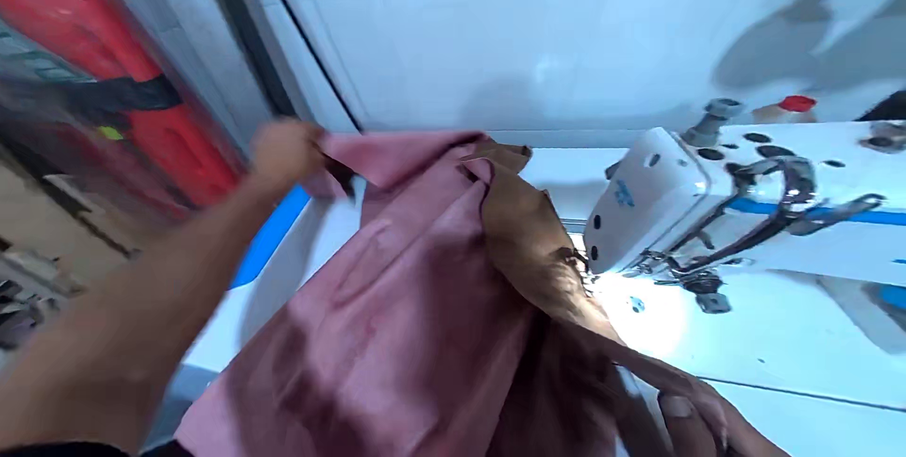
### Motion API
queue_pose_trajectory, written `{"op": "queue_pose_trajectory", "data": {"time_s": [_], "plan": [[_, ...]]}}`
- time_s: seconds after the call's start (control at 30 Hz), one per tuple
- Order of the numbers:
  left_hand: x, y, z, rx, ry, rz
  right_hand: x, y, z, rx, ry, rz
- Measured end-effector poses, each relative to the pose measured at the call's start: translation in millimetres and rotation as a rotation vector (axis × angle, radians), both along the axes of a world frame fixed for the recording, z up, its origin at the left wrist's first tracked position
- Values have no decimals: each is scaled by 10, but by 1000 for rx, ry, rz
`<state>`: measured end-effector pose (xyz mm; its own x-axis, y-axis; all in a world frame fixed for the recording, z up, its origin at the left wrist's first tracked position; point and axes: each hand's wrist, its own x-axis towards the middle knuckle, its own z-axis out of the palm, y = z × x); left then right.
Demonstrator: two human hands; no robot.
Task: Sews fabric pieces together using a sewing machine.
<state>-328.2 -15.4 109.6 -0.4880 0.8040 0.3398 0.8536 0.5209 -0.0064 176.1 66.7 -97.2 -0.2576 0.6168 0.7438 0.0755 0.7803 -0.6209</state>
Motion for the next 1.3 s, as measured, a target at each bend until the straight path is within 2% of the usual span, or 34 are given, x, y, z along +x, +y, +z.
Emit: {"op": "queue_pose_trajectory", "data": {"time_s": [0.1,0.17,0.2,0.23,0.27,0.33,0.37,0.43,0.47,0.53,0.6,0.67,0.77,0.83,0.87,0.97,1.0,1.07,1.13,1.23,1.3], "plan": [[-536,-1,896,289,-146,414,-31,40,5,64,-29,1],[-769,106,1116,466,-276,545,8,70,23,143,-101,26],[-778,183,1105,600,-381,509,22,67,26,154,-107,25],[-668,235,1052,720,-454,368,24,55,26,154,-90,14],[-415,223,938,737,-462,177,17,42,26,152,-58,-6],[382,56,463,505,-293,-197,-7,45,38,118,20,-37],[710,-41,58,363,-211,-321,-12,26,55,82,58,-56],[911,-295,-842,41,-201,-440,8,-80,89,8,123,-81],[859,-449,-1157,-72,-232,-441,39,-122,122,-24,146,-65],[591,-740,-1415,-143,-260,-396,71,-207,277,-86,146,-20],[279,-1018,-1434,-211,-243,-291,107,-259,381,-144,128,35],[87,-1174,-1277,-300,-182,-87,128,-278,409,-181,125,55],[337,-1143,-970,-255,-282,222,142,-295,450,-148,111,19],[635,-1112,-966,-258,-376,256,227,-337,369,35,5,-57],[763,-1123,-989,-276,-333,238,270,-374,273,118,-54,-72],[766,-1135,-973,-211,-156,249,264,-519,42,260,-151,128],[678,-1098,-954,-186,-129,272,261,-575,-2,250,-263,213],[575,-932,-897,-132,-40,295,165,-634,-97,217,-607,253],[734,-715,-746,-53,16,190,10,-692,-255,259,-752,168],[1649,-726,-556,41,107,-257,-215,-765,-308,298,-532,50],[2263,-1041,-821,113,126,-617,-360,-813,-289,250,-389,60]]}}
